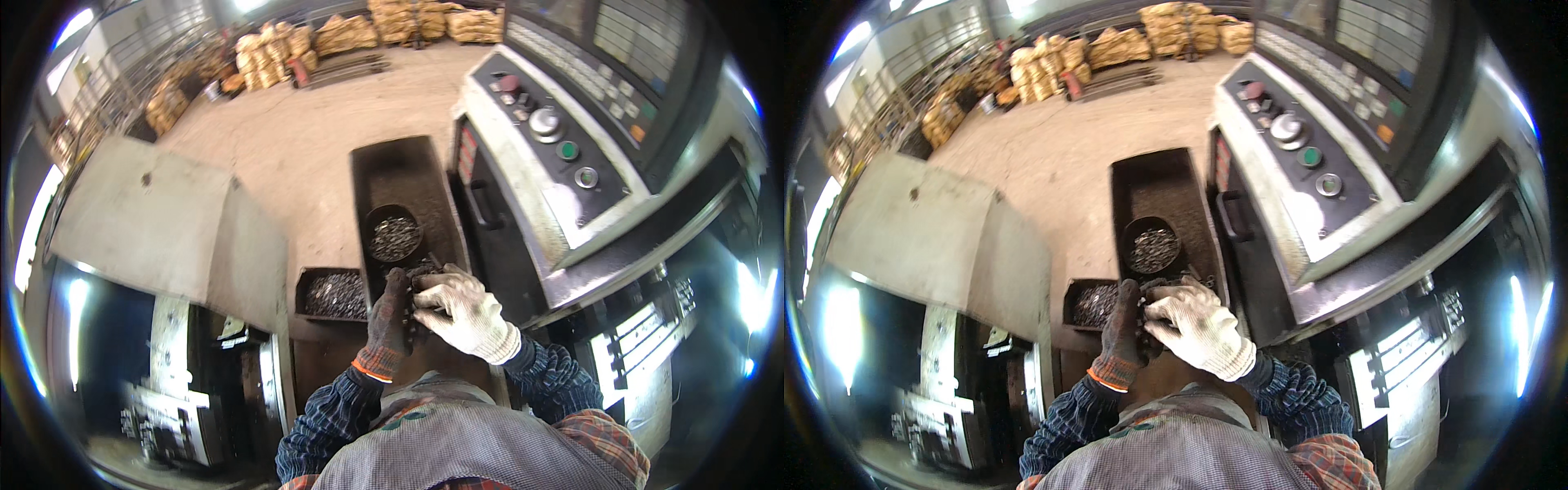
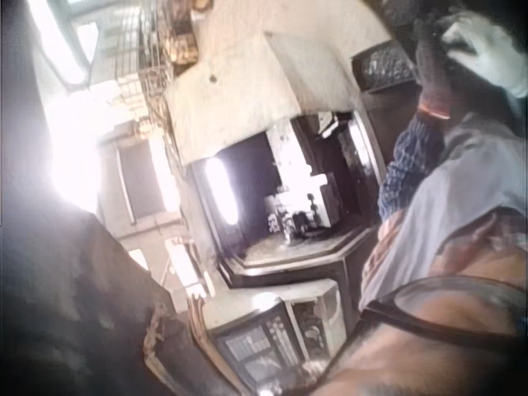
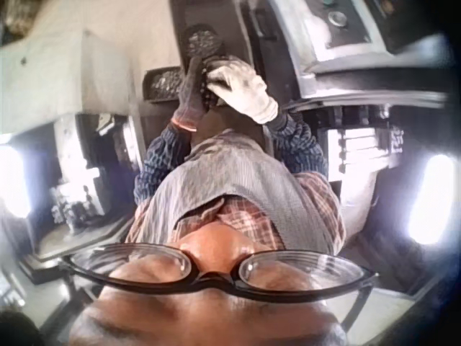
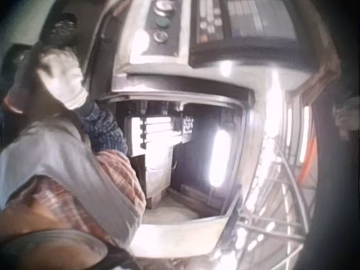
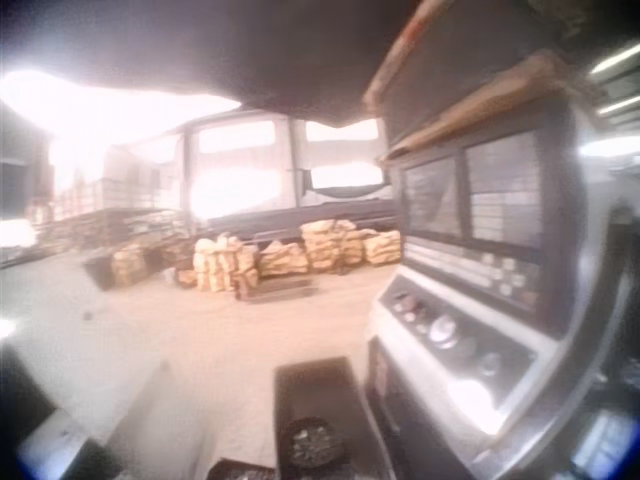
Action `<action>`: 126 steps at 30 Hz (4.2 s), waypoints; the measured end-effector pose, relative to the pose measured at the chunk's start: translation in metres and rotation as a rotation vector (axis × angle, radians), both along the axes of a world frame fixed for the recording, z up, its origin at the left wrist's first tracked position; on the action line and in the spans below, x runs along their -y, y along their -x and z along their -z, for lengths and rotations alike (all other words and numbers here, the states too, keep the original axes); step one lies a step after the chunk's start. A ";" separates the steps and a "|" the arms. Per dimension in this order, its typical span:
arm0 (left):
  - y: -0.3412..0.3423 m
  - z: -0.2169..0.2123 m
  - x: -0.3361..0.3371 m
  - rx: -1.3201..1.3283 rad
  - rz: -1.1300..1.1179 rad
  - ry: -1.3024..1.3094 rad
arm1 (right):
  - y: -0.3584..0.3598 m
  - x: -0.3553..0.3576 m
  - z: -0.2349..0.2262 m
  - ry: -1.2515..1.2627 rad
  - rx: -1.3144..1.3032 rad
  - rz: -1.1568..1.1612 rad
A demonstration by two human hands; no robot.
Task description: The person repeatedly loads small metal rings into a CNC lathe, operates the control panel, and removes the processed parts. The person places the finished parts into a collection tray. The process is repeated multiple times throughout the clip.
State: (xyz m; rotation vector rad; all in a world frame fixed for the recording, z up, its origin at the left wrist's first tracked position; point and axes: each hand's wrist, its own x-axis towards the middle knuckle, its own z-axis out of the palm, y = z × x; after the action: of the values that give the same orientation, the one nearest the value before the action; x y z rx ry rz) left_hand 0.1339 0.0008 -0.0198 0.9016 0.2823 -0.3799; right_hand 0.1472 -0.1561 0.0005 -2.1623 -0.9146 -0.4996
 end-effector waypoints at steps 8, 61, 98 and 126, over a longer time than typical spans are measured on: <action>-0.046 -0.020 0.078 0.183 0.214 -0.131 | 0.039 0.126 -0.019 -0.595 -0.309 0.239; -0.119 -0.094 0.178 0.954 -0.010 -0.868 | 0.032 0.498 0.159 -1.070 -0.178 1.359; -0.095 -0.093 0.135 1.059 0.492 -1.021 | 0.058 0.574 0.149 -0.191 -0.574 1.523; 0.351 -0.061 -0.251 0.383 -1.473 -0.779 | -0.018 -0.083 -0.004 -0.529 -0.398 -0.025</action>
State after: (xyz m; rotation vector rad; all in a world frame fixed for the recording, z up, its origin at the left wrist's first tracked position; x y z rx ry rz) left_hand -0.2175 0.2522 0.0415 1.2374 0.6680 1.3342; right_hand 0.1656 -0.0728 0.0049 -1.6782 -0.5148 -0.2447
